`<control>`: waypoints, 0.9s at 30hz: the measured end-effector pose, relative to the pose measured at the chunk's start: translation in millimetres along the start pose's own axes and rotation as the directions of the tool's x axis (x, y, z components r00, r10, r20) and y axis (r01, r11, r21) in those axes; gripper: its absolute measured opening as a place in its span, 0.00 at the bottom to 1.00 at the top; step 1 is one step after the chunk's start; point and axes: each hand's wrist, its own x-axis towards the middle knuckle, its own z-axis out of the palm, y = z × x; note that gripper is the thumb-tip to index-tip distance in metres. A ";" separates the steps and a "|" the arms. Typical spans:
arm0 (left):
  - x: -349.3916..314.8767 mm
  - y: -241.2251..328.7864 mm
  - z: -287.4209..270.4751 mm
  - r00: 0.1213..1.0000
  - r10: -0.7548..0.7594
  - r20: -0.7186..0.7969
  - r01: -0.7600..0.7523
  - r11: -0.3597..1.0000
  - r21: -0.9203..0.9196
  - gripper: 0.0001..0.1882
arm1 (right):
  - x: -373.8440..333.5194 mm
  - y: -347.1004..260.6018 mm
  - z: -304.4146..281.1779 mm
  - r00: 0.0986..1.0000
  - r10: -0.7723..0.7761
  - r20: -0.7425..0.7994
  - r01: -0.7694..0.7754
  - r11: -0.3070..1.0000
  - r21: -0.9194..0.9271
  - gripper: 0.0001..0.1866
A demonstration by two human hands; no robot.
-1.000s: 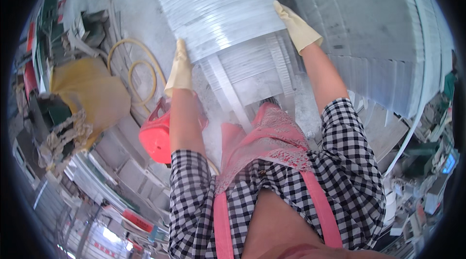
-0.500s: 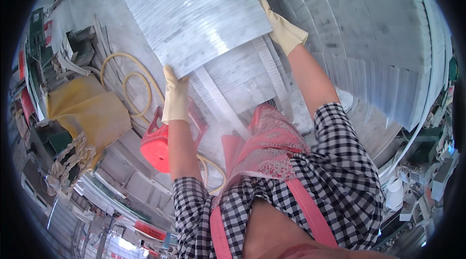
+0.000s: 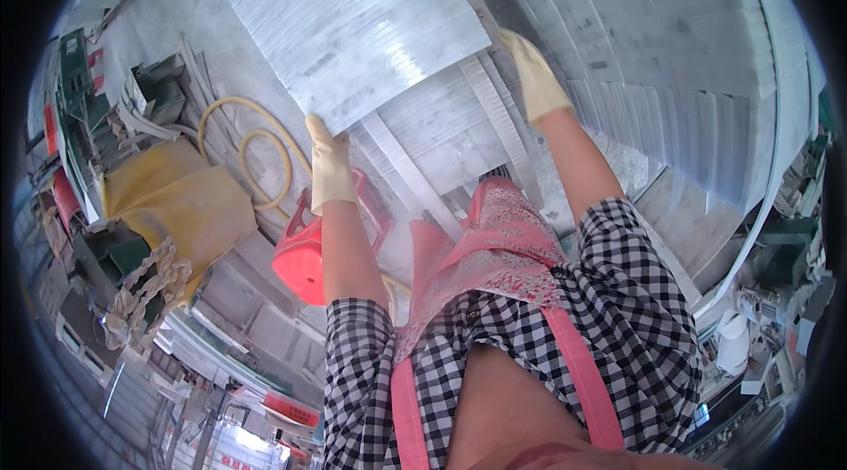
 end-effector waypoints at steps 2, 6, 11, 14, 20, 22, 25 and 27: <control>0.6 -5.1 -0.5 0.989 0.142 0.036 -0.146 0.974 0.175 0.32 | -47.9 26.3 4.6 0.976 0.212 0.054 -0.204 0.792 0.576 0.27; 37.6 -19.8 7.4 0.998 -0.043 0.048 0.057 0.935 -0.351 0.38 | -157.9 84.5 22.1 0.906 0.407 0.116 -0.391 0.699 0.599 0.28; 42.3 -43.5 11.5 0.994 0.046 0.103 0.017 0.841 -0.541 0.37 | -257.2 150.1 68.6 0.746 0.660 0.089 -0.542 0.524 0.657 0.22; 29.7 -44.0 12.9 0.994 0.036 0.106 0.029 0.833 -0.552 0.36 | -306.3 166.0 71.4 0.777 0.630 0.002 -0.521 0.641 0.563 0.21; -17.9 -102.8 -81.9 0.997 -0.066 0.047 0.077 0.950 -0.302 0.35 | -391.4 142.8 79.9 0.765 0.643 -0.030 -0.576 0.705 0.413 0.23; -29.0 -146.6 -121.5 0.993 -0.090 0.073 0.099 0.986 -0.133 0.35 | -388.6 140.5 84.5 0.727 0.687 -0.011 -0.591 0.632 0.502 0.24; -15.5 -207.2 -171.8 0.957 -0.237 0.166 0.182 0.940 0.289 0.34 | -401.6 120.4 94.5 0.743 0.670 0.009 -0.567 0.622 0.539 0.25; -2.6 -244.2 -177.5 0.900 -0.387 0.200 0.376 0.922 0.091 0.34 | -409.9 113.5 101.8 0.821 0.567 0.066 -0.506 0.669 0.545 0.27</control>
